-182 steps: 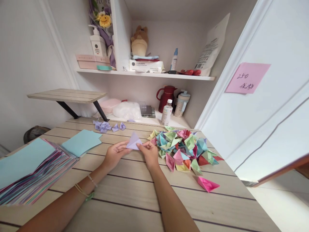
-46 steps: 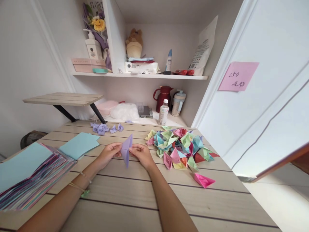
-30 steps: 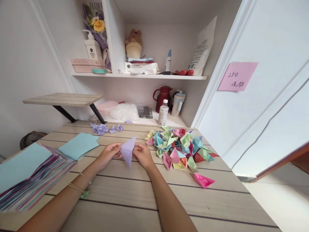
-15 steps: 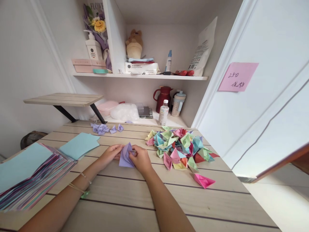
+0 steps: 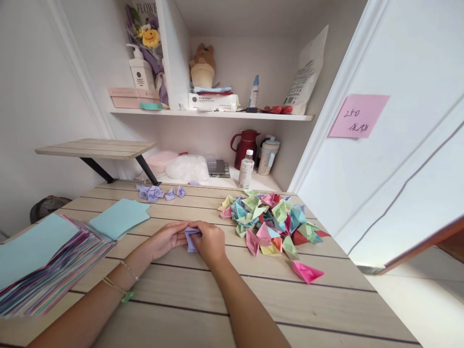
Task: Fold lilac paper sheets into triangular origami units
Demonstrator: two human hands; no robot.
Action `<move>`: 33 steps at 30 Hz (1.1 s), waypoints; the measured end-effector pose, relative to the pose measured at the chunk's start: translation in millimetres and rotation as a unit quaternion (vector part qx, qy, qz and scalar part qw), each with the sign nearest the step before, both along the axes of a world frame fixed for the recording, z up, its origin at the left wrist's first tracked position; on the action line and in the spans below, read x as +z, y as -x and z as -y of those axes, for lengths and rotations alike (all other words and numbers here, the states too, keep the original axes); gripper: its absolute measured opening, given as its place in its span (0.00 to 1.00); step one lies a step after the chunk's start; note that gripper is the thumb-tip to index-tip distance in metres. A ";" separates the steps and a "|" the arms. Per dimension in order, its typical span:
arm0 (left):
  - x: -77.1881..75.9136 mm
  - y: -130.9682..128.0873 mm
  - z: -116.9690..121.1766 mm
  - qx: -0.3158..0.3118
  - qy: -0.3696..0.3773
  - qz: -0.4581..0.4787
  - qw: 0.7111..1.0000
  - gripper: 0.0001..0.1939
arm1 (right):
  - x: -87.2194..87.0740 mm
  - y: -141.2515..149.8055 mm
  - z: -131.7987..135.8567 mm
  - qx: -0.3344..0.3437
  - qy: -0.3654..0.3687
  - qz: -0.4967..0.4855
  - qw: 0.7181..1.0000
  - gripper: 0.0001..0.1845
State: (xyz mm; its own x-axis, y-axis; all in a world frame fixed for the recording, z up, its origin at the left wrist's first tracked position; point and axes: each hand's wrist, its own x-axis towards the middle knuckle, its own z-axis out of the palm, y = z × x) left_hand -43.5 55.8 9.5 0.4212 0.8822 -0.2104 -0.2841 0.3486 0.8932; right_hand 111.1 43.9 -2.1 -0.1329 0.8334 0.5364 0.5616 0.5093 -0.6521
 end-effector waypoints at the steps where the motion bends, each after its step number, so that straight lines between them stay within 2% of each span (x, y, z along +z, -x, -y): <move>1: -0.4 -0.4 -0.3 -0.001 0.001 -0.007 1.000 0.12 | -1.0 0.2 0.2 -0.008 0.004 -0.005 1.000 0.15; 4: -0.1 -1.4 -0.7 -0.001 0.006 -0.027 1.000 0.13 | -3.8 0.5 0.5 -0.028 0.012 -0.021 0.999 0.14; 12: 1.6 0.4 -0.6 0.015 0.005 -0.047 0.999 0.13 | -6.4 -1.6 -4.6 0.096 -0.039 -0.096 0.990 0.15; 19: -0.5 1.0 -1.3 0.041 0.020 -0.059 0.997 0.14 | -1.2 -2.9 -3.6 0.084 -0.018 -0.124 0.989 0.15; 22: -1.2 0.7 -1.3 0.049 0.019 -0.058 0.997 0.15 | -3.1 -2.8 -6.1 0.101 0.023 -0.180 0.978 0.14; 24: -1.5 0.1 -1.3 0.069 0.016 -0.060 0.996 0.15 | -5.8 -3.9 -10.4 0.137 0.090 -0.258 0.952 0.17; 26: -1.6 -0.2 -1.4 0.091 0.010 -0.058 0.994 0.14 | -8.6 -6.5 -16.0 0.166 0.176 -0.348 0.906 0.22; 30: -1.3 2.2 -2.9 0.119 -0.015 -0.074 0.990 0.13 | -9.9 -13.0 -24.2 0.168 0.296 -0.460 0.820 0.18; 31: -1.4 3.4 -3.5 0.127 -0.026 -0.088 0.988 0.14 | -9.1 -14.0 -24.7 0.169 0.313 -0.467 0.810 0.19; 33: -2.0 5.6 -4.7 0.142 -0.046 -0.120 0.981 0.14 | -7.2 -14.1 -24.1 0.176 0.335 -0.452 0.808 0.21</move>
